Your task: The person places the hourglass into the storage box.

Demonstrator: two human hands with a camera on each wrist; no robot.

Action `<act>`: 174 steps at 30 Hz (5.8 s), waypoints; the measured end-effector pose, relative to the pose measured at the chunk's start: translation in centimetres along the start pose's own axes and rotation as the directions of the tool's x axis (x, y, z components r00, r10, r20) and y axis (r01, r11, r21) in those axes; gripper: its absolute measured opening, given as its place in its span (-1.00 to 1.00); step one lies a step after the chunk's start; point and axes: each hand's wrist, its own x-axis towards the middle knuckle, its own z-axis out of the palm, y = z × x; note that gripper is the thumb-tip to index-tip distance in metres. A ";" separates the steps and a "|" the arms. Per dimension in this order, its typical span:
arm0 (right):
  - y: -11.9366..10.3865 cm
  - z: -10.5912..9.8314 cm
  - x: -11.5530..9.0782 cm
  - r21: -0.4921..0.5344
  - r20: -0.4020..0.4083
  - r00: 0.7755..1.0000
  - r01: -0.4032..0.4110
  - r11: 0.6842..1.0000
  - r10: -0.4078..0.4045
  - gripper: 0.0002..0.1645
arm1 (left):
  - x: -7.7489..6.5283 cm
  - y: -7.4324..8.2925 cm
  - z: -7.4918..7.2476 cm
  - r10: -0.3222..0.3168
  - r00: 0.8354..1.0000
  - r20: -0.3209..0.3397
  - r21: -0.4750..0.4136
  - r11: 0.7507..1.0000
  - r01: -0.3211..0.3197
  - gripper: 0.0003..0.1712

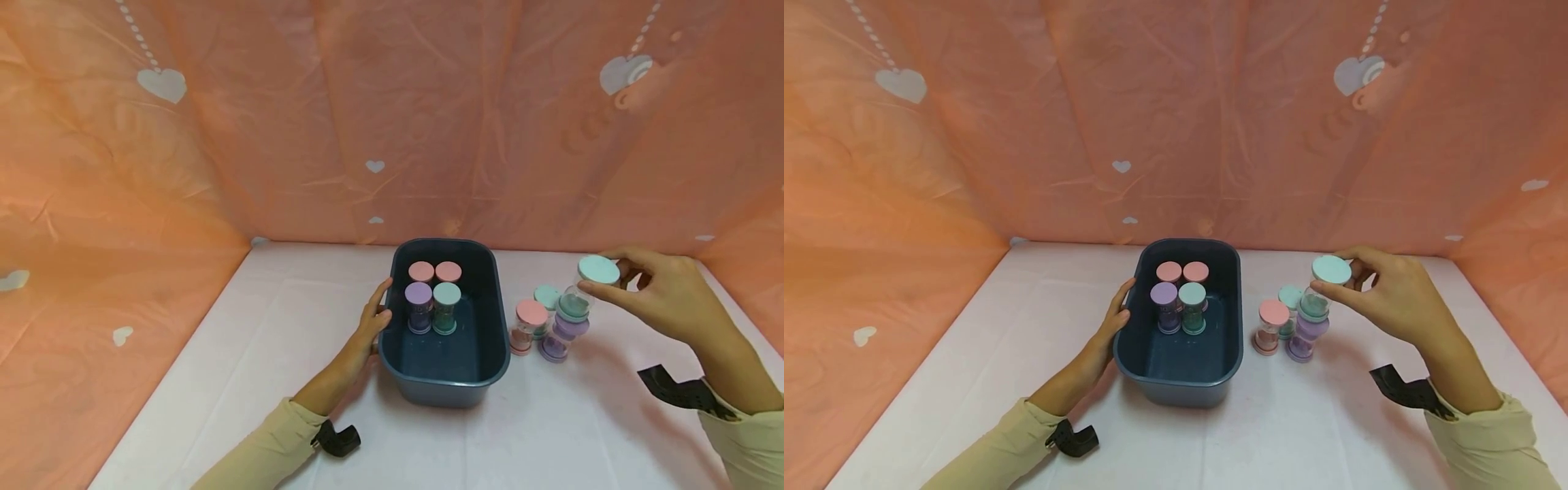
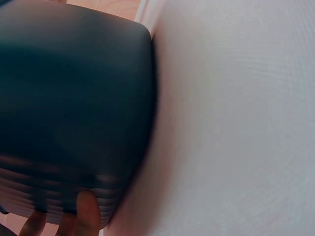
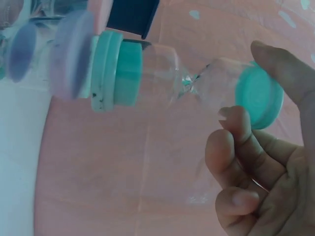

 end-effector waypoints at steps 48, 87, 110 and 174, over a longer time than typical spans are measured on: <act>-11.4 1.8 5.3 0.117 0.344 0.884 0.293 0.949 -0.316 -0.60 | -0.2 0.4 -0.1 -0.003 1.000 -0.023 -0.001 1.000 0.003 -0.34; -12.6 10.3 4.8 0.069 0.625 0.671 0.461 0.885 -0.398 -0.41 | -0.9 3.8 -2.8 -0.107 0.980 0.167 -0.098 0.987 0.124 -0.35; -13.4 14.2 5.1 0.148 0.618 0.548 0.623 0.768 -0.564 -0.41 | -1.6 3.8 -2.6 -0.067 0.986 0.154 -0.042 0.996 0.075 -0.35; -7.6 6.6 2.0 0.244 0.357 0.835 0.348 0.905 -0.418 -0.54 | -0.9 2.4 -2.0 -0.080 0.980 0.182 -0.105 0.989 0.101 -0.32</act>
